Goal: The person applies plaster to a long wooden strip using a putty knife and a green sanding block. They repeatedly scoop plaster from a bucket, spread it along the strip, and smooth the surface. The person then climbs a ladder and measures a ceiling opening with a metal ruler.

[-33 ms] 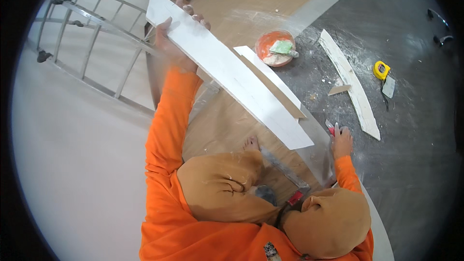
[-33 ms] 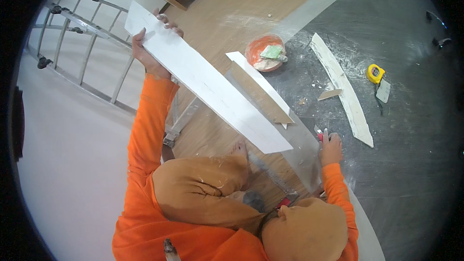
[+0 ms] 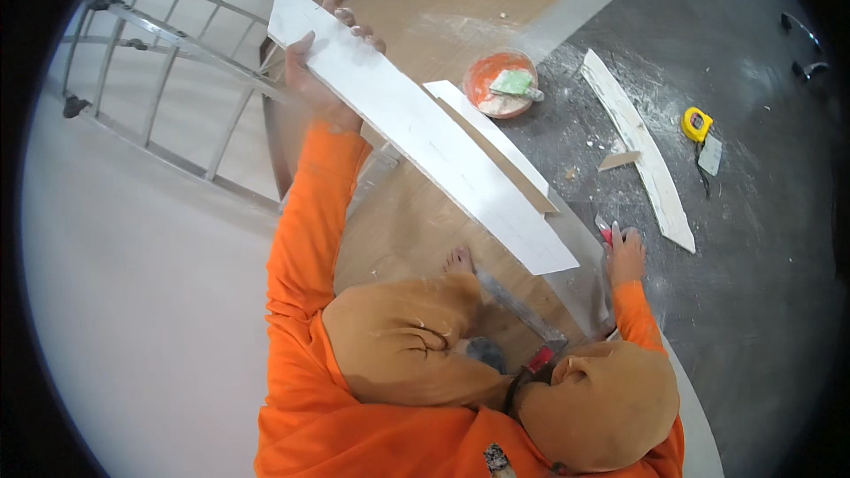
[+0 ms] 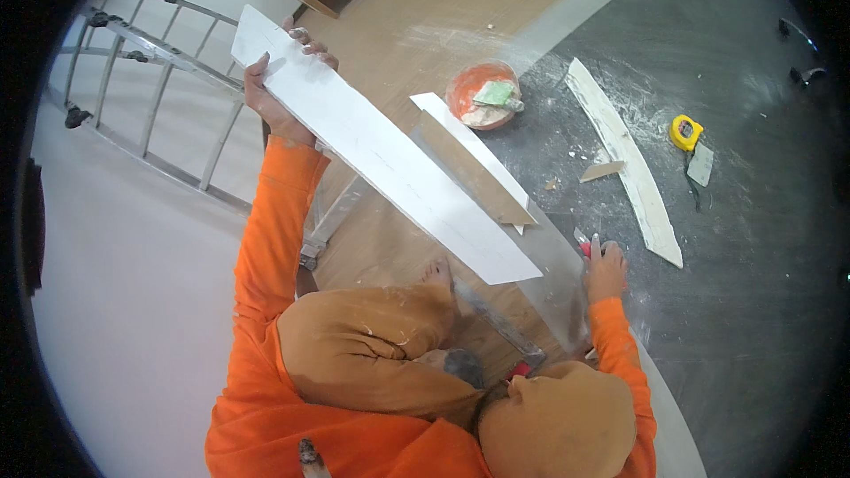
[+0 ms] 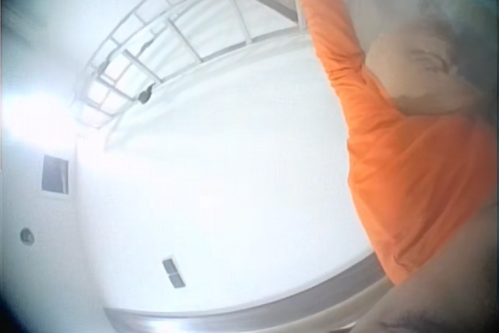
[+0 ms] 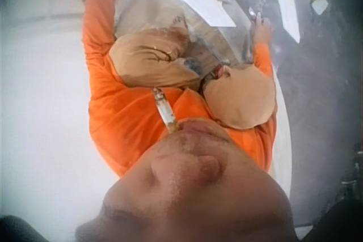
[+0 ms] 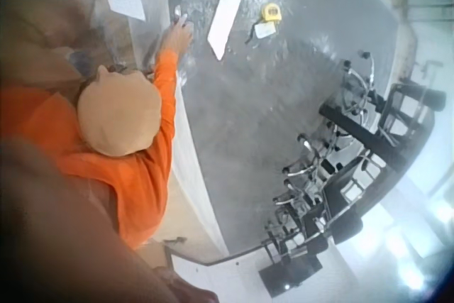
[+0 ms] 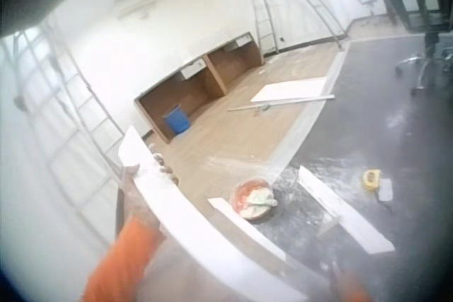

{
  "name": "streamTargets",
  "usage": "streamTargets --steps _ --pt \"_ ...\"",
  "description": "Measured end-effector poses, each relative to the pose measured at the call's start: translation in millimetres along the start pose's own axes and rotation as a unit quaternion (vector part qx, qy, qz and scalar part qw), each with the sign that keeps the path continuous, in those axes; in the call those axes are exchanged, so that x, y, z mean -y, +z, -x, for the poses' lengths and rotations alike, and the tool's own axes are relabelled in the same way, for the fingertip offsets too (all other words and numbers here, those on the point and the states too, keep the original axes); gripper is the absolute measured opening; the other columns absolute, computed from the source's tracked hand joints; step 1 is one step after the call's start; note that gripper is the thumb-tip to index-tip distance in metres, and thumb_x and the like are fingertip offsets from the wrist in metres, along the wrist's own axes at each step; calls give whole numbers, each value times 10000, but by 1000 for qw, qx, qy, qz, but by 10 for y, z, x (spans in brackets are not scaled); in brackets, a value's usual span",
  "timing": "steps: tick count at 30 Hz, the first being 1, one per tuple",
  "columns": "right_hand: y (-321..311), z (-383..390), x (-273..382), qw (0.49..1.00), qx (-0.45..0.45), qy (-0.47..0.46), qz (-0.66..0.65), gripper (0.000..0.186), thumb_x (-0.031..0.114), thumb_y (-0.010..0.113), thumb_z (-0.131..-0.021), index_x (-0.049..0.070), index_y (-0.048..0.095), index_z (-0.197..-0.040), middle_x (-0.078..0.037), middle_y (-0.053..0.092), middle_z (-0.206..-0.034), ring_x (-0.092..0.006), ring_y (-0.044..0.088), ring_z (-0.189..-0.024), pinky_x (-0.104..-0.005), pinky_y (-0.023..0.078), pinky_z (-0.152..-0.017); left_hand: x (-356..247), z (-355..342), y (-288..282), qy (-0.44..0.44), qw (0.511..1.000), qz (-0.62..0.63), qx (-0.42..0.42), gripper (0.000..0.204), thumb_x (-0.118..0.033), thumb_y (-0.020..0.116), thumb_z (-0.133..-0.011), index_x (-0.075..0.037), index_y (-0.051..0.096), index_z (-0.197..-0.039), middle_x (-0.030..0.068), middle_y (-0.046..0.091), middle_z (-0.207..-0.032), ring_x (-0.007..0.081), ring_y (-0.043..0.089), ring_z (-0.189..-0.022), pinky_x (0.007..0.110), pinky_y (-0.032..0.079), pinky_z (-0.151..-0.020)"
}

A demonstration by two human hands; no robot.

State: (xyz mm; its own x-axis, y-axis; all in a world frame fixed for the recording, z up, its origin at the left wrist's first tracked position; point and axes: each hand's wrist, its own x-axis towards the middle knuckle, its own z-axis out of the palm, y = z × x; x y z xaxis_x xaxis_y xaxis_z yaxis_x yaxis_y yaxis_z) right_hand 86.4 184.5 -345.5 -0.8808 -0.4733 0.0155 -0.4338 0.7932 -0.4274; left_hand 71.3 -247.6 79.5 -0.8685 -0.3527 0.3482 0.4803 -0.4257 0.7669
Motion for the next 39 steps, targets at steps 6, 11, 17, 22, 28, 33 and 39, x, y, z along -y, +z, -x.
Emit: streamTargets --steps 6,11,17,22,28,33,39 --pt "-53 -595 160 999 33 -4 -18 547 183 795 -824 94 641 -1341 -122 559 -1134 -346 540 -1109 -460 463 -924 237 -374 -410 -3 985 162 61 728 -311 622 -813 -98 402 -1474 108 578 -1330 230 595 -946 398 535 -885" --pt "-93 -962 340 996 -10 -22 -85 554 99 789 -817 69 634 -1348 -150 593 -1138 -342 571 -1087 -449 480 -931 533 -722 -902 -34 958 259 116 856 -204 658 -757 -69 336 -1539 91 558 -1423 171 566 -986 363 515 -949" --pt "-1627 -1949 1579 806 152 -22 -572 462 94 751 -896 33 630 -1337 -125 703 -1102 -234 678 -1006 -343 529 -897 1286 -1102 -1990 -54 933 348 77 913 -167 678 -752 -56 309 -1580 73 546 -1418 146 550 -994 318 502 -946" --pt "-2259 -2698 2114 671 303 -266 -623 381 94 731 -937 -15 620 -1285 -195 738 -1044 -295 713 -968 -397 551 -874 2058 -1340 -2549 -69 947 315 -1 948 -214 681 -756 -52 281 -1601 70 547 -1406 158 520 -943 340 474 -903" --pt "-2176 -2920 2043 780 113 -220 -575 294 101 729 -957 -25 670 -1217 -235 749 -1050 -302 709 -992 -390 559 -824 2554 -1523 -3080 -100 951 291 20 1010 -253 681 -747 -56 221 -1624 99 523 -1430 179 489 -939 357 461 -835" --pt "-2155 -2934 1901 806 93 -184 -555 264 126 723 -966 18 699 -1205 -179 750 -1071 -278 699 -1015 -370 553 -860 2764 -1550 -3070 -97 964 246 20 1052 -298 674 -773 -25 144 -1639 93 496 -1419 189 469 -930 362 444 -791" --pt "-2252 -2823 1845 797 145 -200 -552 232 156 717 -976 71 734 -1192 -112 753 -1096 -249 688 -1043 -346 545 -903 2659 -1451 -2830 -81 980 179 34 1069 -226 671 -772 1 83 -1635 108 498 -1397 195 487 -923 341 452 -805"
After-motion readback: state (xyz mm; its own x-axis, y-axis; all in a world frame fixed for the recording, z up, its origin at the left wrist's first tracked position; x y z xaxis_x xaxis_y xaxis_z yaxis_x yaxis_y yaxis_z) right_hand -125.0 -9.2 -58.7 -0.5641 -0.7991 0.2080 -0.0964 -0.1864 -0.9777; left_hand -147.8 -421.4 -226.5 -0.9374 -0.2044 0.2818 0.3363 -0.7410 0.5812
